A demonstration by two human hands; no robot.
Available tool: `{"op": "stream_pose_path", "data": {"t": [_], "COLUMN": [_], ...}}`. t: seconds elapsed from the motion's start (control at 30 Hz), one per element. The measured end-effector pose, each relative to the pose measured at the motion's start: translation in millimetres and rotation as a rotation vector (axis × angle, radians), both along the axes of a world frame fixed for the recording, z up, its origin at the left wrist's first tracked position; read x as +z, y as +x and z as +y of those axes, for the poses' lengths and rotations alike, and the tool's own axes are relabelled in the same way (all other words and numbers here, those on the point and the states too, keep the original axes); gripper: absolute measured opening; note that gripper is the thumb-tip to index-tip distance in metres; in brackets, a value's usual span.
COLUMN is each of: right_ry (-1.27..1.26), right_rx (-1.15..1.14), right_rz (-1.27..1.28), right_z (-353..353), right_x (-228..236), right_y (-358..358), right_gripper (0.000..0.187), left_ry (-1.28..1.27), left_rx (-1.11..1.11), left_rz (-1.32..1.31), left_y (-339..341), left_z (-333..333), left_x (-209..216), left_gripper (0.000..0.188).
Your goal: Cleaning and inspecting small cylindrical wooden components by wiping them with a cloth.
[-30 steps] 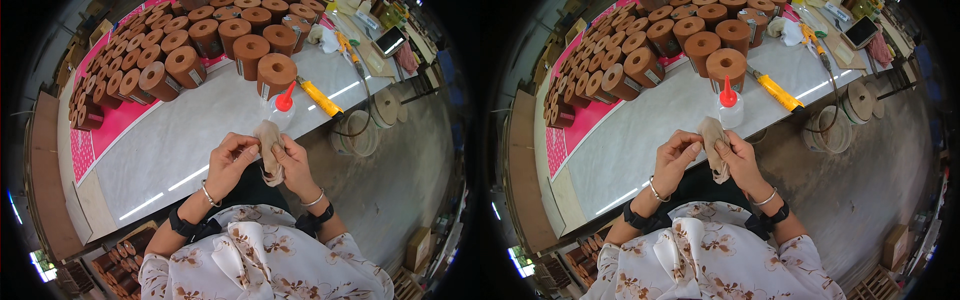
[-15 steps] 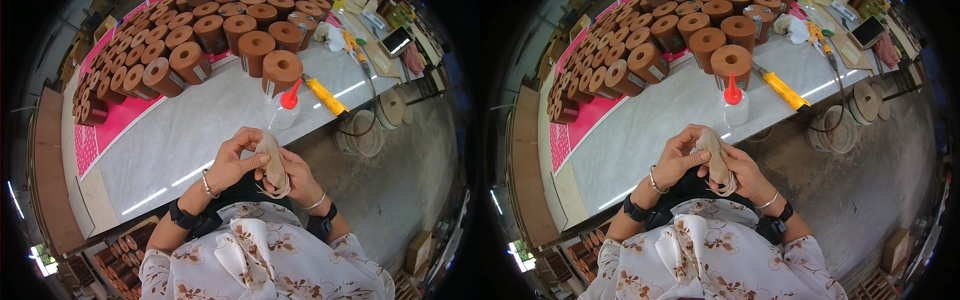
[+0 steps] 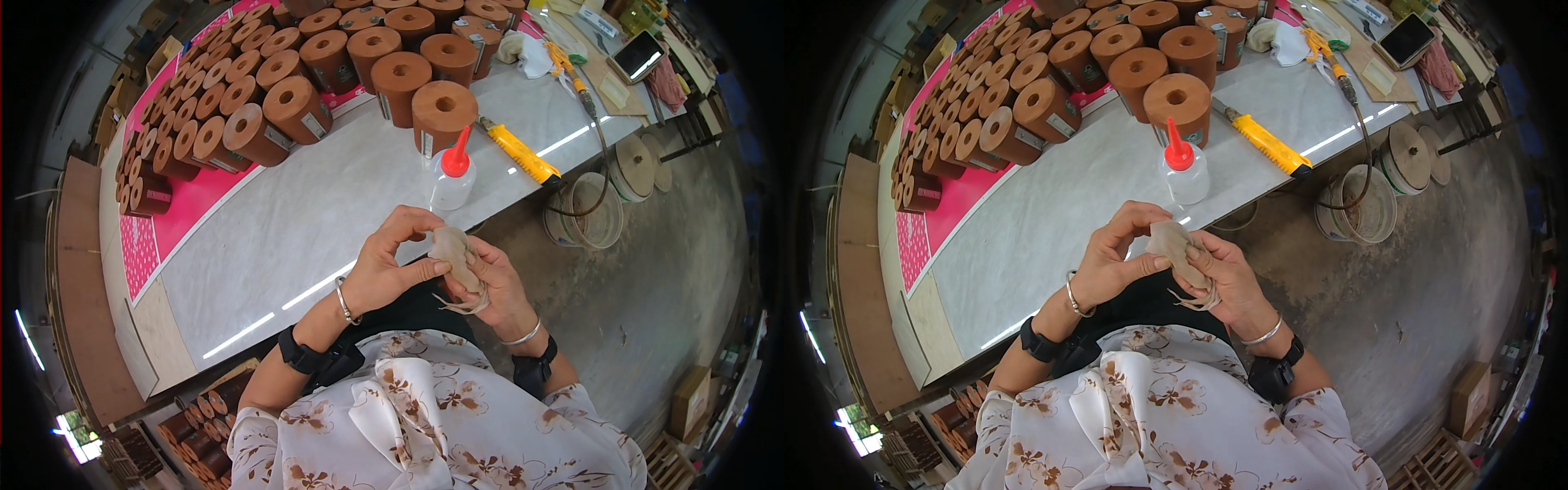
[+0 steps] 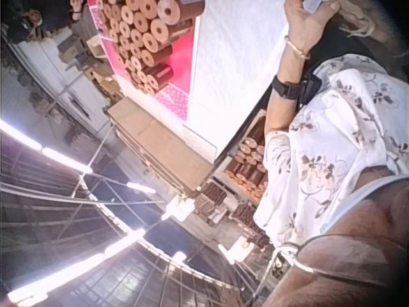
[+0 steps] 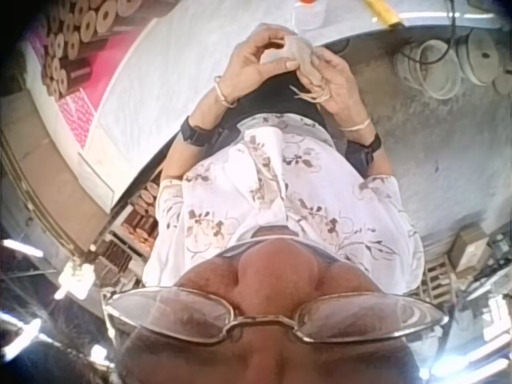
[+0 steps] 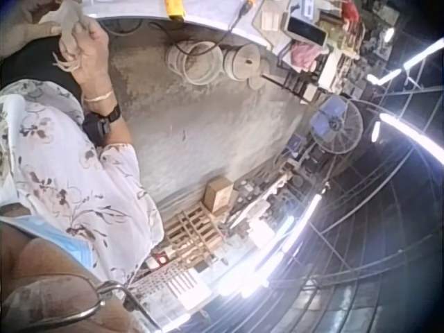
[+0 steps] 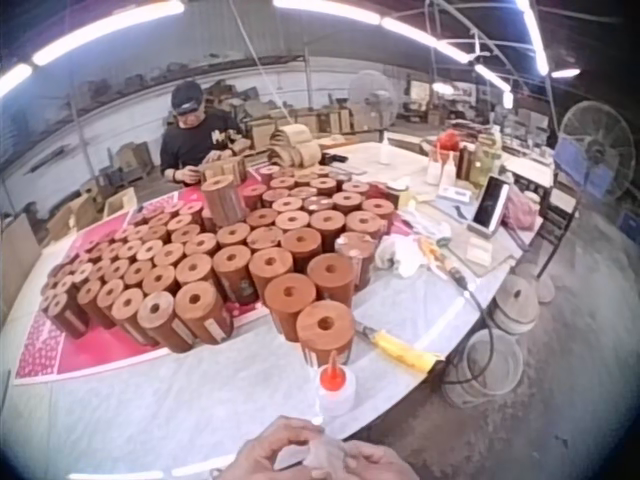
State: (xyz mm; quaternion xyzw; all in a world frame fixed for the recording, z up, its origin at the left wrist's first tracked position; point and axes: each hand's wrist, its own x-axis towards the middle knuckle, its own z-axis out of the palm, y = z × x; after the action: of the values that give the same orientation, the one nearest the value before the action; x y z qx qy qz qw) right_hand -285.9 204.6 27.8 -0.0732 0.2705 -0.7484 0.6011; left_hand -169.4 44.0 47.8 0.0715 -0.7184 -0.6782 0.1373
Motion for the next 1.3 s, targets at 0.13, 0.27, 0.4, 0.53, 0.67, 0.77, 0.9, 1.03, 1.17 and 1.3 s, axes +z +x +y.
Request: {"op": "stream_pose_path", "data": {"t": [0.13, 0.27, 0.4, 0.53, 0.67, 0.77, 0.9, 1.03, 1.17, 1.3], "right_ry": [0.108, 0.126, 0.148, 0.192, 0.211, 0.213, 0.209, 0.140, 0.104, 0.086], "right_rx": [-0.132, -0.250, -0.324, -0.349, -0.392, -0.411, -0.402, -0.323, -0.278, -0.252], "right_rz": [0.082, 0.075, 0.047, 0.049, 0.110, 0.089, -0.041, -0.218, -0.319, -0.369], "right_z": [7, 17, 21, 15, 14, 13, 8, 3, 1, -2], "right_x": [12, 9, 11, 19, 20, 24, 21, 15, 10, 5], "right_y": [-16, -37, -41, -42, -45, -49, -49, -46, -42, -37], "right_gripper": [0.022, 0.026, 0.027, 0.026, 0.027, 0.029, 0.030, 0.031, 0.032, 0.032], "left_ry": [-0.094, -0.349, -0.546, -0.533, -0.502, -0.733, -1.151, -1.334, -1.532, -1.647], "left_rx": [0.201, 0.332, 0.331, 0.382, 0.370, 0.397, 0.389, 0.349, 0.298, 0.266], "left_rz": [-0.039, -0.125, -0.182, -0.141, -0.182, -0.115, 0.003, -0.011, -0.021, -0.053], "left_y": [-8, -30, -53, -67, -62, -43, -16, -2, 6, 9], "left_z": [-7, -23, -22, -19, -19, -27, -44, -50, -53, -53], "left_x": [-6, -14, -23, -28, -14, -3, 20, 48, 69, 85], "left_gripper": [0.061, 0.083, 0.089, 0.086, 0.073, 0.068, 0.068, 0.071, 0.077, 0.082]}}
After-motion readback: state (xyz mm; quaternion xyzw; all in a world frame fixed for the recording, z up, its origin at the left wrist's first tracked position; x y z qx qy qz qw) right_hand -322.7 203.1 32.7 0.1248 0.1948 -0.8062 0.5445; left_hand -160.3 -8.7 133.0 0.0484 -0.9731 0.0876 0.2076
